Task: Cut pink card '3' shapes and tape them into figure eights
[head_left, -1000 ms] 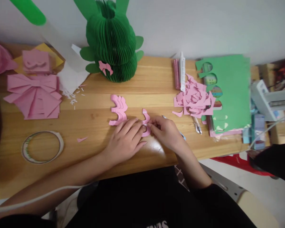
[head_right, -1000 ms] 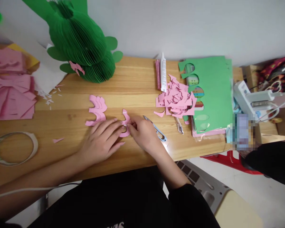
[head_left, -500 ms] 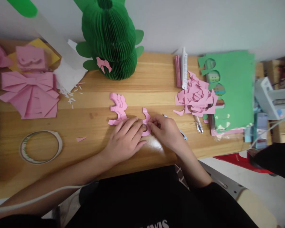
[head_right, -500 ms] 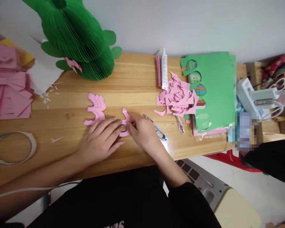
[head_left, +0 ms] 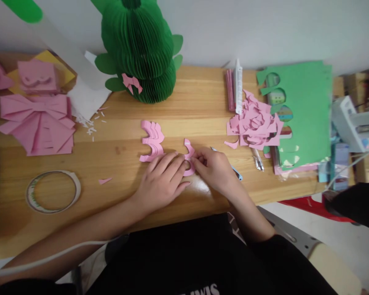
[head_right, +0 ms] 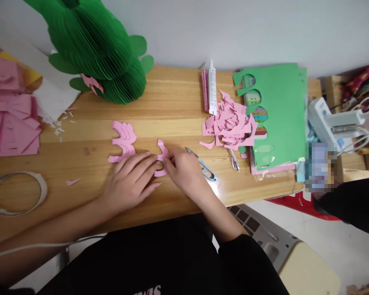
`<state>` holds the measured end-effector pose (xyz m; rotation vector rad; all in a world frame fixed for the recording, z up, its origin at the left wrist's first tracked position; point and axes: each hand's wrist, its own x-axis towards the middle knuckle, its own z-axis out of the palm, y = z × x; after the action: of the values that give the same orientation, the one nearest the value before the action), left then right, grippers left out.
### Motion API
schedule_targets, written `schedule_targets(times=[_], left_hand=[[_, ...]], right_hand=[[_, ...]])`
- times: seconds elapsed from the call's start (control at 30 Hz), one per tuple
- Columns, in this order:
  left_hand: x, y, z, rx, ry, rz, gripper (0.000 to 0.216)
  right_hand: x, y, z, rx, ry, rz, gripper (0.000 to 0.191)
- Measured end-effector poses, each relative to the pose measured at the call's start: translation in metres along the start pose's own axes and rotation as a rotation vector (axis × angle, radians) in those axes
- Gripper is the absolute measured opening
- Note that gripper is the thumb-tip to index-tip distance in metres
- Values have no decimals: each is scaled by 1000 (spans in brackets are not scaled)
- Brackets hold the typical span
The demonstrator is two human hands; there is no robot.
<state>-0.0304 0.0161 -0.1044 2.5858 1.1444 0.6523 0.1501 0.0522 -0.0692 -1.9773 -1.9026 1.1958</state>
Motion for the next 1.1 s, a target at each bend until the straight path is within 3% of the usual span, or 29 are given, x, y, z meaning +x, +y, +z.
schedule_targets(times=[0.43, 0.57, 0.73, 0.93, 1.1], left_hand=[[0, 1, 2, 26, -76, -7, 45], [1, 2, 1, 50, -81, 7, 45], [3, 3, 0, 184, -48, 72, 42], [6, 4, -3, 182, 22, 96, 36], [5, -9, -26, 215, 112, 0, 17]], right_hand=[[1, 0, 2, 33, 50, 26, 11], [1, 1, 3, 100, 61, 39, 19], [2, 5, 2, 262, 25, 120, 16], [1, 14, 5, 395, 8, 49, 18], [-3, 23, 11, 535, 11, -17, 12]])
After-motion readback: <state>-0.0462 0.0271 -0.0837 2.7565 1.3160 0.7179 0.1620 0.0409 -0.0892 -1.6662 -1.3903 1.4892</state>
